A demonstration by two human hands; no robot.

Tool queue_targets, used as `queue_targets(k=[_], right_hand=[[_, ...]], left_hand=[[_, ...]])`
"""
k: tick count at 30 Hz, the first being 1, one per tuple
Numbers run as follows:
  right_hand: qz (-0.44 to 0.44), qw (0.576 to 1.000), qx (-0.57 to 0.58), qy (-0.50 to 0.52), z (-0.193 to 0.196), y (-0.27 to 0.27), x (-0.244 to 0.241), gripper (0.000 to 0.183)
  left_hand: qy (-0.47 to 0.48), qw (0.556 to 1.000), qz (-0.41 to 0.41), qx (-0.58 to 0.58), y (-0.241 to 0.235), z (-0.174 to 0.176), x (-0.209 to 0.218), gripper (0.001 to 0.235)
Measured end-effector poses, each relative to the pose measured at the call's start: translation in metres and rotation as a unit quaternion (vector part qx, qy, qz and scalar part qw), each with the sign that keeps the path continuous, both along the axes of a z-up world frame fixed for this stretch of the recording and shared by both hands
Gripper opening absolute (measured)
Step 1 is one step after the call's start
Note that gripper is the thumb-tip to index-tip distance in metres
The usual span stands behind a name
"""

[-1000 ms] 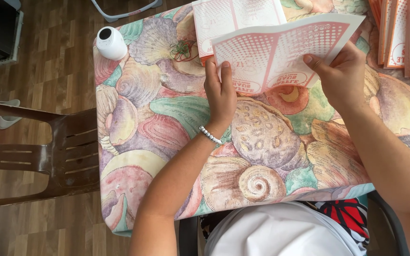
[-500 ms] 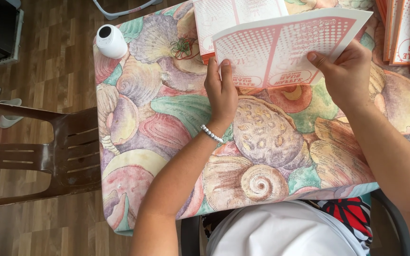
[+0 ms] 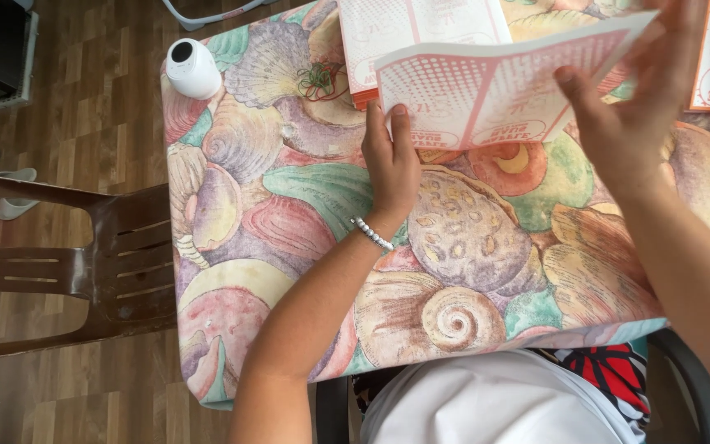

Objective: Folding flat paper sheets into waffle bags at a table

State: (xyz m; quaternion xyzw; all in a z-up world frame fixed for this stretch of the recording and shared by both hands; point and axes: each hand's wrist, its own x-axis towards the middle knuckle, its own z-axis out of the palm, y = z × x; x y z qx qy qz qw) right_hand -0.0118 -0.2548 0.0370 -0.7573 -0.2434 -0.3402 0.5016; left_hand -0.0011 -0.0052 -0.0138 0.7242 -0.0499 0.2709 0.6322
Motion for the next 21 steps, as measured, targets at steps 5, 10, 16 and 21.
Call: queue_targets(k=[5,10,16,21], right_hand=[[-0.113,0.924,-0.271,-0.243,0.064,0.021,-0.006,0.053],[-0.249,0.788,-0.524,-0.204,0.081,0.063,-0.001,0.034],[-0.298,0.715,-0.625,-0.096,0.076,0.062,0.005,0.045],[-0.166,0.793,-0.584,-0.039,0.104,0.039,-0.035,0.022]], left_hand=[[0.012,1.0,-0.023,-0.017,-0.001,0.004,0.0,0.027],[0.01,1.0,-0.017,-0.01,0.0,0.006,-0.004,0.023],[0.018,0.988,-0.136,-0.075,0.012,0.034,-0.021,0.025],[0.188,0.925,-0.288,-0.159,0.037,0.065,-0.099,0.029]])
